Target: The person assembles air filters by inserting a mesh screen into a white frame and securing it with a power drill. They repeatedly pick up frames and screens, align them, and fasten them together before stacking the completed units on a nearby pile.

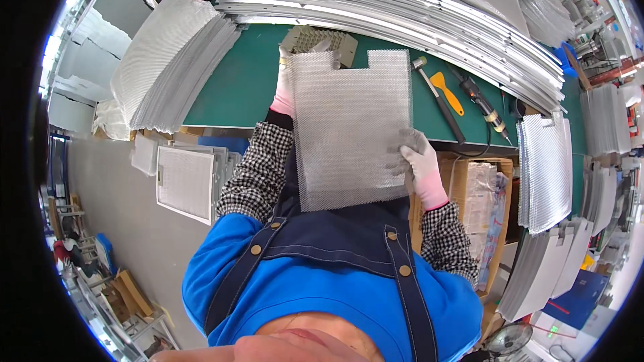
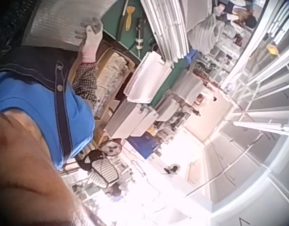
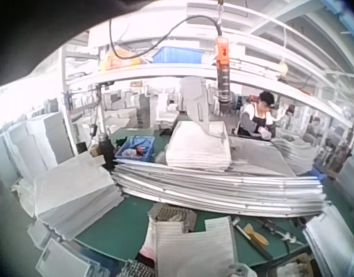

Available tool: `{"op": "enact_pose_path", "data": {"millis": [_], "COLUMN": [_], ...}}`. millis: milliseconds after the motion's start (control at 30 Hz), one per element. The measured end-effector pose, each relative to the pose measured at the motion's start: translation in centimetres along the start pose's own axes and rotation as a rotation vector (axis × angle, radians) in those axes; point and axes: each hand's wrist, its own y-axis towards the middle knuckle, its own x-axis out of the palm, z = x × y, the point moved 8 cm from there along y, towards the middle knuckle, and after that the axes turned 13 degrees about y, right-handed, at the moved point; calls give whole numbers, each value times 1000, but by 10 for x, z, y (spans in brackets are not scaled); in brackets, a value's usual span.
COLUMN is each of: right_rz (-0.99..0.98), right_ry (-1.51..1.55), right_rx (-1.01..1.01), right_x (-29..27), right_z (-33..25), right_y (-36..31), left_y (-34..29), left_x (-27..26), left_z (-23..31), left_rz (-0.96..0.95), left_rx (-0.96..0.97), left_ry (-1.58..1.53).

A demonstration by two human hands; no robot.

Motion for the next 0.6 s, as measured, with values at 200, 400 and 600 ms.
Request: {"op": "enact_pose_path", "data": {"millis": [200,400,600], "right_rz": [45,95,-5], "right_ry": [18,-30,-758], "right_rx": [-14,94,-171], "right_x": [-8,-9,-37], "right_z": [10,8,-87], "right_y": [9,0,31], "left_y": [-7,-14,-11], "left_x": [13,5,4], "left_z": [6,-1,18], "left_rz": [-10,229,164], "left_rx": [51,24,81], "left_ry": [108,199,201]}}
